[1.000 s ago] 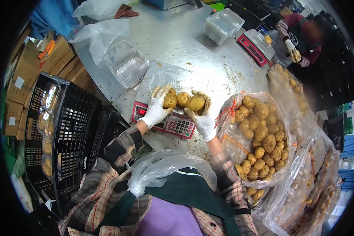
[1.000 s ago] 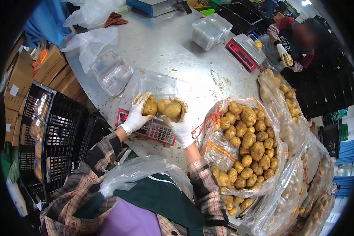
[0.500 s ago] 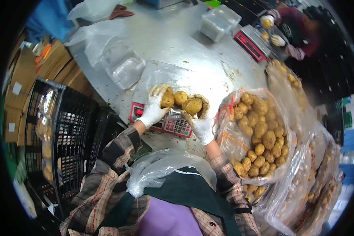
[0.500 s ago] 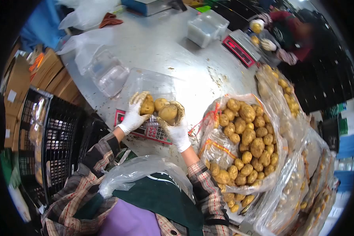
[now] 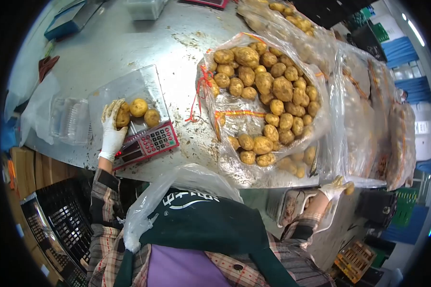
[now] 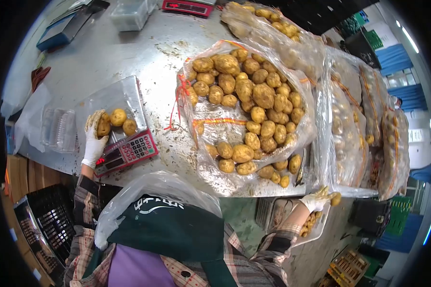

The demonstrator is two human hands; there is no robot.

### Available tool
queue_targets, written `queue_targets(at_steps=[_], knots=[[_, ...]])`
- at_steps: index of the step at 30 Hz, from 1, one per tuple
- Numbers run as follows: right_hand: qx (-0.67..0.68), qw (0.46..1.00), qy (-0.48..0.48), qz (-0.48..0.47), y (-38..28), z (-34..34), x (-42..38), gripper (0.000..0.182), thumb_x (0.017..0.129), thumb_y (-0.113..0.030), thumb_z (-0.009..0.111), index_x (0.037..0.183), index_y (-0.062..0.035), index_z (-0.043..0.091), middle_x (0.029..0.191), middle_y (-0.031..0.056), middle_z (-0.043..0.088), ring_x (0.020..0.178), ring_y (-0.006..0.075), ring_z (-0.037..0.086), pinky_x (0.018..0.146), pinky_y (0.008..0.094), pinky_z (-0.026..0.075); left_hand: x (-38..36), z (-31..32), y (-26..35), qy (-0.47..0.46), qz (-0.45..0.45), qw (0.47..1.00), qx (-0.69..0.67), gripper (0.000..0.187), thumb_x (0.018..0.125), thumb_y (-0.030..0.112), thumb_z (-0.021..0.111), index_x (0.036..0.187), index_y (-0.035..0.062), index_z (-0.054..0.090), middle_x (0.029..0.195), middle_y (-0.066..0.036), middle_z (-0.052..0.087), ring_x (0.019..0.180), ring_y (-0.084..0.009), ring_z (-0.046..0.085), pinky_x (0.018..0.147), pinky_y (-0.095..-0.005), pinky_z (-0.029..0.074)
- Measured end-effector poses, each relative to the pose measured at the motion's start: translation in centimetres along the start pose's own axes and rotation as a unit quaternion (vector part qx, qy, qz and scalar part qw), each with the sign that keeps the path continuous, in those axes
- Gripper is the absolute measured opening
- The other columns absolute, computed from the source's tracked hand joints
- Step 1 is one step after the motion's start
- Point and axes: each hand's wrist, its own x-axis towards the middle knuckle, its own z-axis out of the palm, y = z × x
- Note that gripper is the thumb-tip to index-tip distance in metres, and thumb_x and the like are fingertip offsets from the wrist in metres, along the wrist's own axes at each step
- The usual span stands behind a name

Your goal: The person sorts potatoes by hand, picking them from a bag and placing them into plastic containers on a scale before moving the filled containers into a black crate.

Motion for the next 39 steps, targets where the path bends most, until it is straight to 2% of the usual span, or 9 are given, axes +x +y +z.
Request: queue_targets(at_steps=[2,5,11,12,16,20,28,33,39], knots=[[0.104,0.987,0.092,0.075,-0.3,-2.2,1.5,0.032,0.092,-0.011,0.049,0.121,0.0033,0.051,0.125,0.0196,0.054,0.115,0.0291,0.055,0.1,0.0462,0.045,0.4,-0.3,0.6,-0.006,0.005,1.0,0.001,0.082,0.065,-0.008,0.066,0.138,0.0207,0.042,0.144,-0.009,0.036,0.136,-0.0352,0.024,0.114,-0.0432,0.019],[-0.142,0.936,-0.321,-0.033,0.7,3.8,-7.0,0.028,0.086,-0.011,0.061,0.113,-0.0028,0.061,0.111,0.0132,0.063,0.105,0.0228,0.06,0.091,0.036,0.05,0.6,-0.3,0.5,-0.015,-0.002,1.0,-0.006,0.085,0.064,-0.009,0.065,0.139,0.0224,0.041,0.144,-0.009,0.036,0.136,-0.035,0.025,0.114,-0.0435,0.02],[-0.386,0.574,-0.598,-0.405,6.8,12.7,-18.9,0.051,0.073,-0.03,0.068,0.118,-0.0089,0.055,0.093,0.0174,0.065,0.09,0.0341,0.062,0.079,0.0433,0.049,0.3,-2.8,1.5,-0.049,-0.013,0.998,-0.032,0.085,0.07,0.001,0.068,0.145,0.0136,0.03,0.148,-0.013,0.03,0.139,-0.0332,0.021,0.115,-0.0404,0.016],[-0.43,0.538,-0.654,-0.313,6.8,14.0,-18.9,0.049,0.07,-0.029,0.069,0.112,-0.0073,0.056,0.089,0.0194,0.065,0.084,0.0343,0.063,0.075,0.0439,0.05,-0.1,-3.6,1.5,-0.024,-0.018,0.999,-0.034,0.081,0.072,0.003,0.066,0.145,0.0112,0.03,0.148,-0.014,0.031,0.139,-0.0316,0.022,0.114,-0.0395,0.017],[-0.262,0.724,-0.629,-0.112,8.9,17.4,-16.4,0.046,0.076,-0.028,0.066,0.111,0.001,0.057,0.088,0.023,0.066,0.08,0.0371,0.065,0.071,0.0432,0.052,-2.9,-7.6,2.0,0.132,-0.107,0.97,-0.173,0.066,0.082,0.001,0.061,0.141,0.0064,0.035,0.142,-0.013,0.039,0.13,-0.0235,0.037,0.106,-0.0357,0.031],[0.025,0.721,-0.64,0.265,0.4,21.0,-18.8,0.037,0.092,-0.031,0.054,0.112,0.0005,0.059,0.104,0.0115,0.065,0.088,0.0201,0.064,0.077,0.0318,0.053,-7.5,-9.3,0.3,0.248,-0.167,0.928,-0.224,0.045,0.088,-0.002,0.055,0.132,0.0014,0.046,0.126,-0.011,0.055,0.116,-0.0165,0.051,0.099,-0.0297,0.039],[0.204,0.554,-0.807,-0.009,-12.8,25.7,-37.2,0.047,0.089,-0.016,0.061,0.133,-0.0044,0.046,0.125,0.0189,0.055,0.114,0.0271,0.055,0.098,0.0345,0.044,-11.1,-7.1,2.0,0.236,-0.215,0.9,-0.297,0.033,0.091,0.002,0.054,0.123,0.0005,0.054,0.117,-0.007,0.061,0.107,-0.0125,0.055,0.095,-0.0268,0.041],[0.095,0.447,-0.719,-0.523,-8.6,28.4,-42.0,0.041,0.081,-0.015,0.067,0.121,-0.0148,0.059,0.126,0.013,0.056,0.116,0.0307,0.053,0.095,0.0406,0.044,-11.4,-6.6,2.8,0.23,-0.231,0.901,-0.285,0.03,0.091,0.004,0.054,0.121,-0.0006,0.055,0.116,-0.007,0.062,0.104,-0.0119,0.056,0.093,-0.0269,0.042],[0.096,0.681,-0.676,-0.266,-5.0,32.1,-38.3,0.018,0.085,-0.012,0.062,0.1,-0.0047,0.068,0.103,0.0118,0.068,0.102,0.0235,0.061,0.089,0.0353,0.046,-13.7,-6.5,0.2,0.247,-0.263,0.875,-0.323,0.027,0.093,0.004,0.051,0.119,-0.004,0.055,0.109,-0.009,0.065,0.104,-0.0136,0.058,0.093,-0.0263,0.043]])
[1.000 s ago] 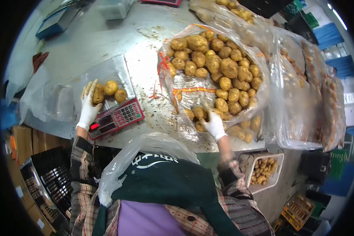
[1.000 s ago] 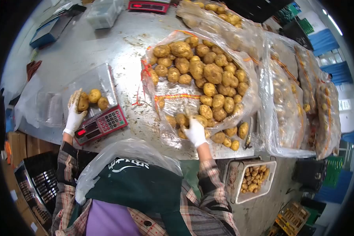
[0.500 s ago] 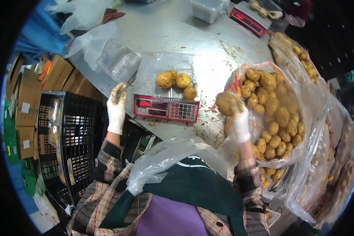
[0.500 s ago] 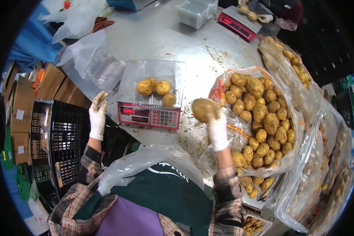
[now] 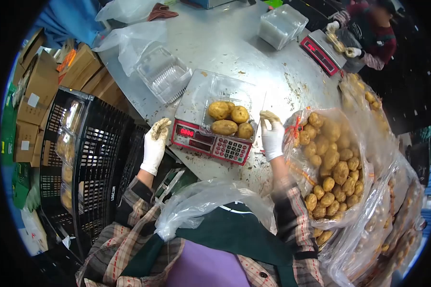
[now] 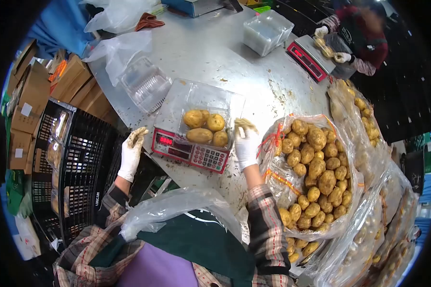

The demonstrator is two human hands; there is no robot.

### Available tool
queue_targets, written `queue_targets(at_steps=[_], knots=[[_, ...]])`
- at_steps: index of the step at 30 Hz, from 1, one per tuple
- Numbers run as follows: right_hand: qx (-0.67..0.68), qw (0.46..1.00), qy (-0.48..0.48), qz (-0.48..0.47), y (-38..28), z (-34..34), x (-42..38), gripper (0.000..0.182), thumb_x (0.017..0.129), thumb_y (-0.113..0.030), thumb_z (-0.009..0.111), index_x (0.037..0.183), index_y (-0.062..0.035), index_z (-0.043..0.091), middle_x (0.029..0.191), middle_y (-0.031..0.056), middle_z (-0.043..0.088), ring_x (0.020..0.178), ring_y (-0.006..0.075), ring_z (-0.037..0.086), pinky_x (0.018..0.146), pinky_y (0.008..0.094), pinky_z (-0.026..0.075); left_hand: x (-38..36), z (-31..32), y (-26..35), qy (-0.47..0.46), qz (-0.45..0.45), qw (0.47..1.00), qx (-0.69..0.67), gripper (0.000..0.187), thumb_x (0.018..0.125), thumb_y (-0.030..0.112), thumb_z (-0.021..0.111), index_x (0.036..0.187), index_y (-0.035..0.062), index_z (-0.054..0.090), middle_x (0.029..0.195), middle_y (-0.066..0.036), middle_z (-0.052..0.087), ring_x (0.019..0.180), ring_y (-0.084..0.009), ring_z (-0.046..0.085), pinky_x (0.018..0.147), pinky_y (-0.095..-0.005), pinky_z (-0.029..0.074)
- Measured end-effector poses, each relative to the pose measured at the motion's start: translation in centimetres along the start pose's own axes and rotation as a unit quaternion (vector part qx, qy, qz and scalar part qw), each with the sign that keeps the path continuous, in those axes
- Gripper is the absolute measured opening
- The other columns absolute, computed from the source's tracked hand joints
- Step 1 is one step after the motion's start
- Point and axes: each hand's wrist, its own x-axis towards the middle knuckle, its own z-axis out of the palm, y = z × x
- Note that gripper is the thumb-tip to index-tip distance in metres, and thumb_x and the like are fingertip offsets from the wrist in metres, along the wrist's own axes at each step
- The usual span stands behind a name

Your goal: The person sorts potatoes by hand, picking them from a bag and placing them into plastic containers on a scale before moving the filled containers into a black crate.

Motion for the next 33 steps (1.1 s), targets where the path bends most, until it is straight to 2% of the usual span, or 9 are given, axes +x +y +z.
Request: queue_targets(at_steps=[4,12,13,15,19,23,25,30,33], knots=[[0.1,0.969,-0.008,0.225,1.5,-0.6,2.5,0.02,0.088,-0.012,0.062,0.102,0.0016,0.066,0.1,0.0121,0.067,0.095,0.0163,0.061,0.086,0.0285,0.047,-0.3,0.0,-0.7,-0.002,-0.051,0.997,-0.06,0.025,0.095,0.005,0.051,0.117,-0.005,0.056,0.105,-0.01,0.066,0.1,-0.0147,0.06,0.092,-0.0258,0.044],[0.093,0.965,-0.113,0.218,1.2,2.9,6.5,0.043,0.092,-0.019,0.057,0.127,0.0043,0.048,0.124,0.02,0.056,0.117,0.0234,0.053,0.098,0.0318,0.042,1.1,1.2,-0.5,-0.023,-0.071,0.992,-0.103,0.028,0.096,0.011,0.049,0.121,-0.0008,0.054,0.104,-0.009,0.066,0.094,-0.013,0.061,0.083,-0.0245,0.047],[0.205,0.948,-0.09,0.225,1.4,3.3,6.3,0.044,0.092,-0.02,0.056,0.128,0.0041,0.047,0.125,0.0203,0.055,0.118,0.0231,0.052,0.099,0.0325,0.041,1.3,1.2,-0.3,-0.037,-0.087,0.99,-0.101,0.029,0.096,0.014,0.049,0.122,0.0009,0.054,0.104,-0.008,0.066,0.093,-0.0125,0.061,0.081,-0.0242,0.047],[0.417,0.879,-0.037,0.229,1.8,3.9,6.2,0.046,0.094,-0.021,0.055,0.131,0.0035,0.044,0.127,0.0208,0.053,0.119,0.0226,0.051,0.1,0.0339,0.04,1.5,1.6,-0.9,-0.111,-0.146,0.978,-0.102,0.034,0.098,0.019,0.047,0.127,0.0013,0.048,0.102,-0.009,0.065,0.09,-0.0155,0.062,0.077,-0.0247,0.05],[0.299,0.934,-0.074,0.181,-3.5,-1.4,5.1,0.045,0.095,-0.021,0.054,0.131,0.0032,0.044,0.121,0.0186,0.058,0.114,0.0223,0.055,0.097,0.0337,0.044,0.8,3.4,1.0,-0.258,-0.257,0.909,-0.202,0.05,0.099,0.04,0.04,0.132,0.0021,0.04,0.107,-0.015,0.062,0.092,-0.0228,0.063,0.084,-0.0328,0.051],[0.06,0.962,-0.163,0.209,-2.1,-2.6,-1.1,0.054,0.083,-0.016,0.07,0.126,0.0069,0.048,0.111,0.0155,0.062,0.098,0.0175,0.059,0.085,0.0294,0.049,1.3,4.8,2.1,-0.243,-0.302,0.882,-0.267,0.031,0.098,0.03,0.047,0.114,0.0038,0.05,0.1,-0.016,0.064,0.087,-0.0227,0.066,0.077,-0.0313,0.054],[0.209,0.905,-0.195,0.314,-0.5,-2.7,-3.4,0.036,0.085,-0.01,0.066,0.114,0.0085,0.055,0.087,0.0101,0.066,0.079,0.0148,0.063,0.073,0.0264,0.052,1.4,5.5,1.6,-0.222,-0.293,0.898,-0.24,0.022,0.097,0.024,0.05,0.105,0.0038,0.052,0.097,-0.016,0.064,0.085,-0.0238,0.066,0.076,-0.0328,0.055],[0.368,0.787,-0.146,0.473,-2.3,-2.0,-3.6,0.018,0.085,-0.002,0.062,0.101,0.0041,0.056,0.085,0.01,0.063,0.069,0.0151,0.063,0.066,0.0265,0.055,1.3,7.0,0.0,-0.155,-0.335,0.894,-0.254,0.002,0.089,0.005,0.056,0.088,0.0041,0.055,0.087,-0.014,0.063,0.077,-0.0253,0.066,0.073,-0.0395,0.057],[0.335,0.816,-0.162,0.442,-1.5,-1.1,-3.4,0.008,0.084,0.001,0.058,0.091,-0.0011,0.054,0.082,0.0061,0.059,0.069,0.0129,0.06,0.066,0.0257,0.052,1.4,7.7,-0.8,-0.108,-0.351,0.895,-0.253,0.004,0.087,0.003,0.054,0.084,0.0053,0.054,0.078,-0.011,0.06,0.063,-0.0236,0.063,0.07,-0.0425,0.058]])
